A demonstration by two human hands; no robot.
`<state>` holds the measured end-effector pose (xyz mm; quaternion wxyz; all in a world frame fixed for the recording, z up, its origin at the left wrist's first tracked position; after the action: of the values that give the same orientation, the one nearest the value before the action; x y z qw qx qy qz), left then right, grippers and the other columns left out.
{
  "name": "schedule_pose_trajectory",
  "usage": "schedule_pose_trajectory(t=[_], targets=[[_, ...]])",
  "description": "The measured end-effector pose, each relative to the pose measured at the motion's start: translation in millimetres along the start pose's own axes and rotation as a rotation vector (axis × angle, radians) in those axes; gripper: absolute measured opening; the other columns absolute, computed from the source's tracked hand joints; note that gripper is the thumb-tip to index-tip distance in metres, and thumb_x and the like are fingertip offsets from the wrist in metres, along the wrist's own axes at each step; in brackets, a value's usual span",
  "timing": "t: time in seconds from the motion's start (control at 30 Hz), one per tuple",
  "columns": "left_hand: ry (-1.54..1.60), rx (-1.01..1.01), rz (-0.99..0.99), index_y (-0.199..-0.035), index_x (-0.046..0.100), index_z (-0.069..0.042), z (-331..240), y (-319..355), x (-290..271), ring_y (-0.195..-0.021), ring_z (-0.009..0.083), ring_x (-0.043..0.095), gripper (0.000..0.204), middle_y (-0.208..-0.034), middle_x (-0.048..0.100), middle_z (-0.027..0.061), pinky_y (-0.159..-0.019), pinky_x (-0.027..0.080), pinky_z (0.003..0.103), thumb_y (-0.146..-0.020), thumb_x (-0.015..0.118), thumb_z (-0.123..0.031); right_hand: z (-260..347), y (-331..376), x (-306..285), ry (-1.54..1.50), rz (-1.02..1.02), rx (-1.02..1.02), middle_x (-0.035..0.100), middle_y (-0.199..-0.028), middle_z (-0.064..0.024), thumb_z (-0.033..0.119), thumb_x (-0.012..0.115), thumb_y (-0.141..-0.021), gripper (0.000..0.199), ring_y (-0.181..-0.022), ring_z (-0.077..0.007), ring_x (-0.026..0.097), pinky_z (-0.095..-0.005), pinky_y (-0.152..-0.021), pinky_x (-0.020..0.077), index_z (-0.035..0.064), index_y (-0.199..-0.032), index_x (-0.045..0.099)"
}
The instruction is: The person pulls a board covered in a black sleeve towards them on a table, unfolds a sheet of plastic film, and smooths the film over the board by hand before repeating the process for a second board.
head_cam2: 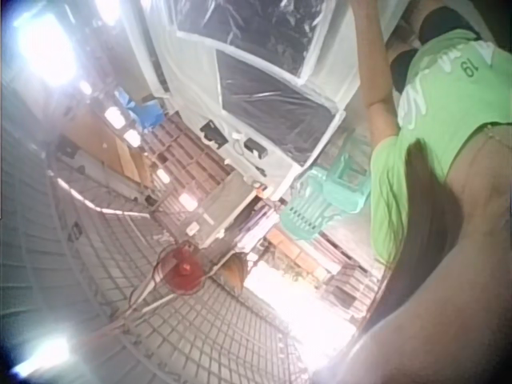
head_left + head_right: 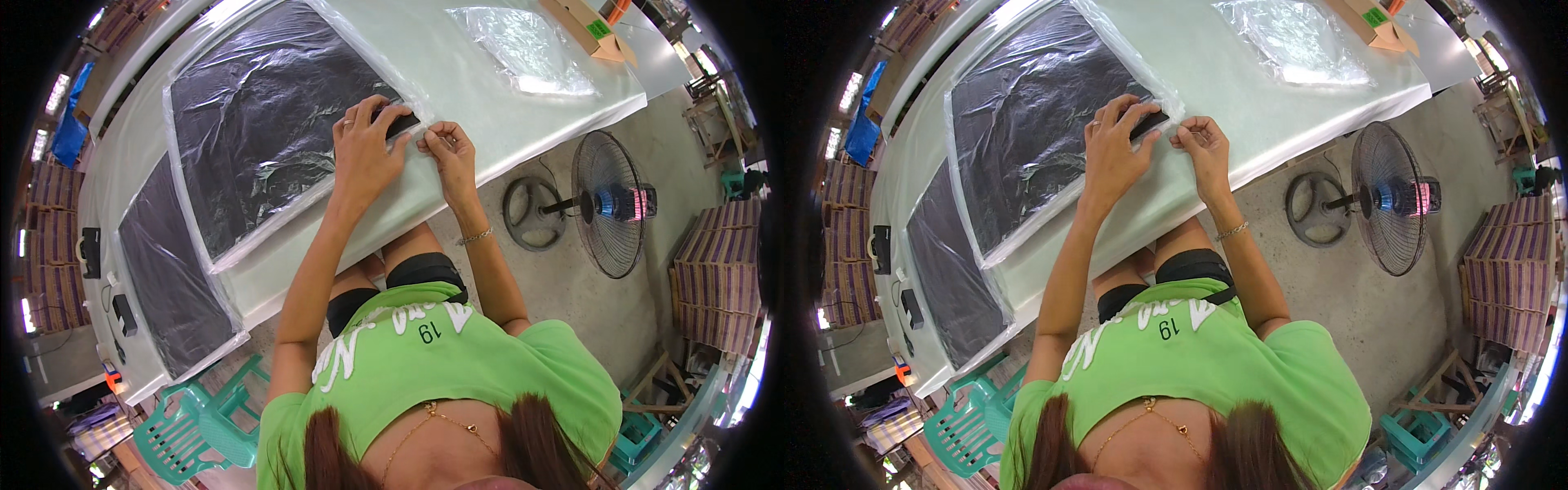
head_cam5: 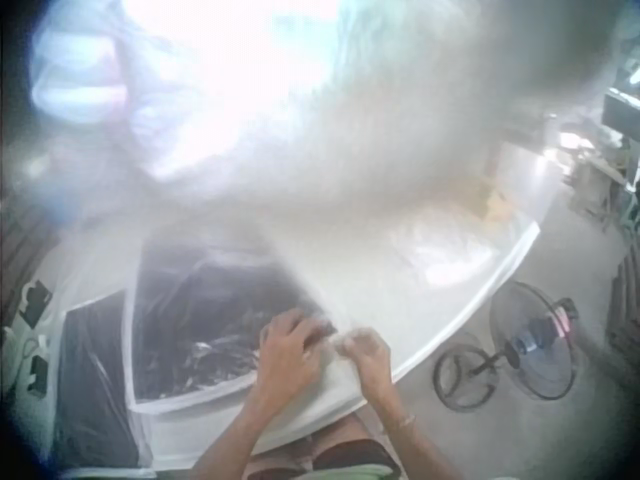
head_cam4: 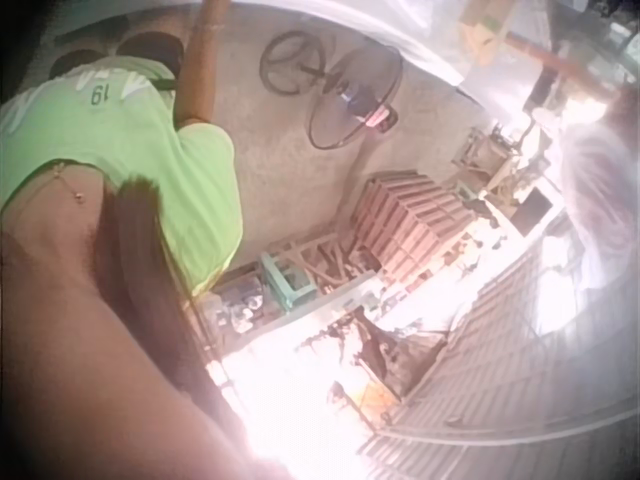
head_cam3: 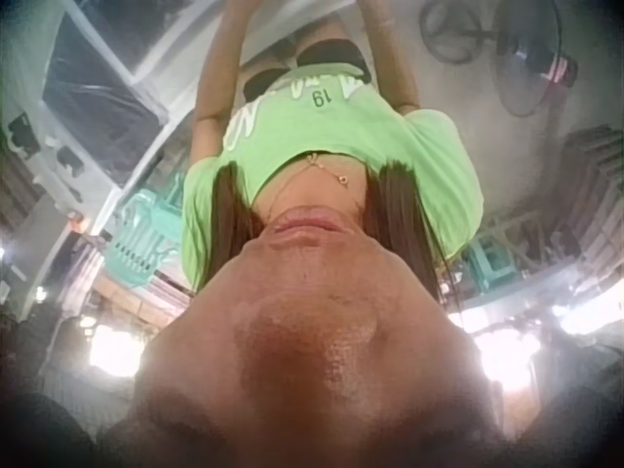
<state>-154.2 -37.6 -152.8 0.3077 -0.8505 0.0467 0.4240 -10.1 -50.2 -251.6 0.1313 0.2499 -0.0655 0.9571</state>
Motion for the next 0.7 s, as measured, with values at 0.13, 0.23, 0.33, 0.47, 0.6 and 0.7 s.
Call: schedule_pose_trajectory(t=[0.13,0.23,0.33,0.47,0.6,0.7], targets=[[-0.037,0.117,0.037,-0.109,0.064,-0.018,-4.9,-5.8,-2.1,-0.113,0.0269,0.049,0.030,-0.119,0.053,0.0062,-0.098,0.033,0.043,-0.079,0.061,-0.015,0.9,0.6,3.2,0.046,0.060,-0.006,0.059,-0.089,-0.0052,0.004,0.061,-0.089,0.013,-0.081,-0.0137,0.061,-0.0253,-0.076,0.0497,-0.0005,-0.100,0.055],[-0.048,0.203,0.139,-0.108,0.065,-0.016,-2.4,-15.3,-2.3,-0.113,0.0281,0.050,0.031,-0.120,0.053,0.0075,-0.098,0.035,0.045,-0.078,0.058,-0.014,0.7,0.8,4.4,0.080,0.114,-0.013,0.059,-0.090,-0.0051,0.004,0.060,-0.090,0.013,-0.082,-0.0130,0.061,-0.0251,-0.076,0.0494,-0.0006,-0.101,0.055],[-0.057,0.254,0.239,-0.106,0.065,-0.014,-4.7,-26.0,-4.4,-0.112,0.0288,0.051,0.029,-0.119,0.054,0.0085,-0.098,0.036,0.045,-0.077,0.057,-0.014,-1.6,-0.9,3.3,0.075,0.160,-0.023,0.060,-0.091,-0.0047,0.003,0.060,-0.090,0.012,-0.082,-0.0120,0.060,-0.0250,-0.077,0.0492,-0.0005,-0.101,0.056],[-0.078,0.286,0.308,-0.102,0.066,-0.011,-8.9,-34.8,-8.1,-0.110,0.0283,0.053,0.027,-0.115,0.056,0.0091,-0.096,0.040,0.043,-0.077,0.058,-0.015,-2.7,-1.0,3.9,0.069,0.217,-0.032,0.060,-0.091,-0.0039,0.003,0.059,-0.090,0.011,-0.083,-0.0110,0.060,-0.0252,-0.078,0.0490,-0.0006,-0.101,0.055],[-0.020,0.267,0.378,-0.100,0.064,-0.008,-12.6,-39.0,-9.5,-0.103,0.0278,0.057,0.025,-0.112,0.058,0.0080,-0.092,0.044,0.041,-0.077,0.058,-0.014,-2.7,-0.6,4.1,0.052,0.232,-0.029,0.059,-0.089,-0.0033,0.003,0.058,-0.091,0.010,-0.083,-0.0110,0.059,-0.0254,-0.079,0.0489,-0.0007,-0.100,0.055],[-0.025,0.252,0.428,-0.100,0.063,-0.007,-13.1,-42.8,-12.0,-0.098,0.0289,0.059,0.024,-0.110,0.059,0.0078,-0.089,0.046,0.041,-0.077,0.058,-0.014,-2.6,-1.0,2.5,0.050,0.230,-0.029,0.059,-0.089,-0.0030,0.003,0.058,-0.091,0.010,-0.083,-0.0111,0.059,-0.0256,-0.080,0.0487,-0.0008,-0.099,0.055]])
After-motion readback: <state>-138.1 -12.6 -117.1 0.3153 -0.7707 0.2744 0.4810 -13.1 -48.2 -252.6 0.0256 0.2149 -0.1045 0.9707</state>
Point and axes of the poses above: each hand's wrist, its own y-axis away from the middle knuckle, its own x-axis out of the palm, z = x × y, the point moved 4 cm from there along -y, towards the middle knuckle
